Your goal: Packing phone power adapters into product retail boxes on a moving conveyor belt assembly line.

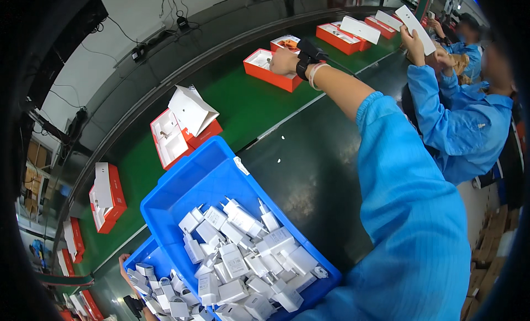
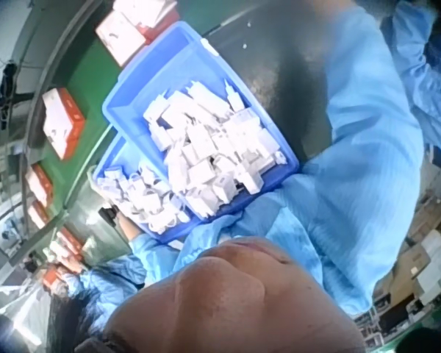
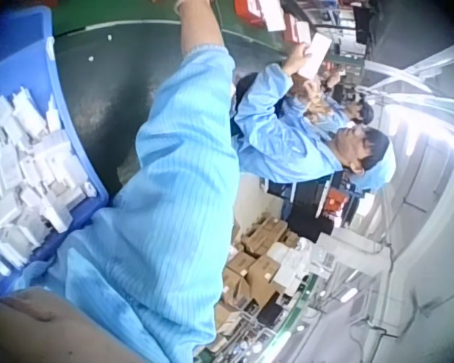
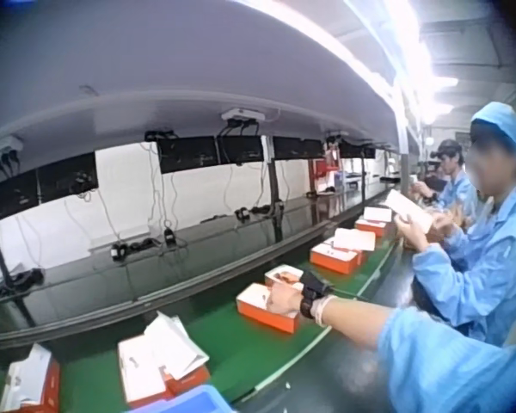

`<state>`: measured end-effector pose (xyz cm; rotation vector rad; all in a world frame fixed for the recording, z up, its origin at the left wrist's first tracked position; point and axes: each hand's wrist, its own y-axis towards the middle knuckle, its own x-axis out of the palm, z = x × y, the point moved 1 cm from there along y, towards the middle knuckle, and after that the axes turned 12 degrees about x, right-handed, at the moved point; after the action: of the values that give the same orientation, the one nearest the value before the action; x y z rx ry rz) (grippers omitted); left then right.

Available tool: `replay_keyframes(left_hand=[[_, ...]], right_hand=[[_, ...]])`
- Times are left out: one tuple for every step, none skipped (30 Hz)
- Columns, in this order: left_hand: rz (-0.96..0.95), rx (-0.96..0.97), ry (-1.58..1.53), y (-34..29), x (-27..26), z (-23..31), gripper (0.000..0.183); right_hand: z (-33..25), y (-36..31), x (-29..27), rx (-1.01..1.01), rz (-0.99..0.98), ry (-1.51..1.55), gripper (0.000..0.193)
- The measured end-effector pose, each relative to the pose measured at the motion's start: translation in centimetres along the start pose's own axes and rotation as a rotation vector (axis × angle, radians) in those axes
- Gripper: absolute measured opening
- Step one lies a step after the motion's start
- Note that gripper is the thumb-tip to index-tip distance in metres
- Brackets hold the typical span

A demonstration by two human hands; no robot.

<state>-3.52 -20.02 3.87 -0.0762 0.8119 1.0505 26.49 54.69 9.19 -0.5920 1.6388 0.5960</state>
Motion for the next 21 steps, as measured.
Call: replay_keyframes(left_hand=[[0.004,-0.002,0.006,-0.1,-0.1,0.3,0.013],[0.004,-0.002,0.003,-0.1,-0.1,0.3,0.013],[-0.001,-0.005,0.009,-0.3,-0.4,0.2,0.014],[-0.001,0.0,0.011,-0.4,-0.4,0.2,0.014],[-0.007,0.007,0.011,-0.1,-0.1,0.2,0.015],[-0.009,0.006,0.019,-0.2,-0.2,0.1,0.015],[-0.014,0.006,0.033,-0.3,-0.4,0.0,0.016],[-0.016,0.007,0.043,-0.6,-0.4,0.0,0.016],[-0.021,0.007,0.054,-0.8,-0.5,0.1,0.017],[-0.022,0.01,0.059,-0.9,-0.5,0.1,0.017],[-0.021,0.024,0.065,-0.9,-0.2,0.0,0.018],[-0.017,0.034,0.081,-1.2,-0.4,0.3,0.018],[-0.02,0.075,0.093,-1.2,-0.1,0.4,0.019],[-0.022,0.114,0.141,-1.6,-0.6,0.8,0.019],[-0.008,0.168,0.208,-2.0,-0.8,1.6,0.02],[-0.055,0.054,0.057,-1.7,-1.3,1.2,0.027],[-0.029,0.049,0.07,-1.7,-0.9,2.6,0.025],[-0.06,0.027,0.078,-1.7,-1.5,2.6,0.025],[-0.084,0.008,0.081,-1.7,-2.0,2.4,0.025],[-0.065,-0.005,0.06,-1.7,-0.9,3.6,0.025],[-0.044,-0.013,0.04,-1.5,0.1,5.0,0.025]], right_hand=[[-0.1,-0.4,-0.1,-0.005,-0.038,-0.068,0.022],[0.4,-0.7,0.6,0.027,-0.018,0.072,0.025],[0.5,-0.9,0.9,0.027,-0.02,0.072,0.025],[1.2,-0.7,0.9,0.051,0.004,0.083,0.027],[1.3,-0.7,1.1,0.073,0.026,0.096,0.028],[1.6,-1.1,1.4,-0.008,0.139,0.117,0.034],[1.7,-1.4,2.0,-0.005,0.139,0.12,0.034],[1.6,-2.0,2.4,-0.103,0.327,0.175,0.037],[1.7,-2.5,2.7,-0.199,0.513,0.229,0.04],[2.0,-2.4,2.6,-0.193,0.506,0.23,0.04],[2.6,-1.9,2.2,-0.238,0.389,0.153,0.041],[2.7,-1.3,2.2,-0.291,0.257,0.089,0.042],[2.8,-1.2,1.7,-0.346,0.125,0.018,0.044],[1.6,-1.0,1.4,-0.162,0.106,-0.106,0.042],[-0.6,-0.9,-0.1,0.006,0.085,-0.235,0.041],[-4.4,-1.8,-1.8,-0.14,0.246,0.078,0.036],[-7.9,-3.9,-3.7,-0.266,0.399,0.396,0.031],[-13.2,-7.7,-5.3,-0.359,0.276,0.662,0.028],[-18.5,-12.4,-7.1,-0.448,0.146,0.919,0.026],[-21.8,-16.5,-9.0,-0.644,-0.013,0.814,0.027],[-24.5,-20.2,-10.1,-0.839,-0.161,0.699,0.027]])
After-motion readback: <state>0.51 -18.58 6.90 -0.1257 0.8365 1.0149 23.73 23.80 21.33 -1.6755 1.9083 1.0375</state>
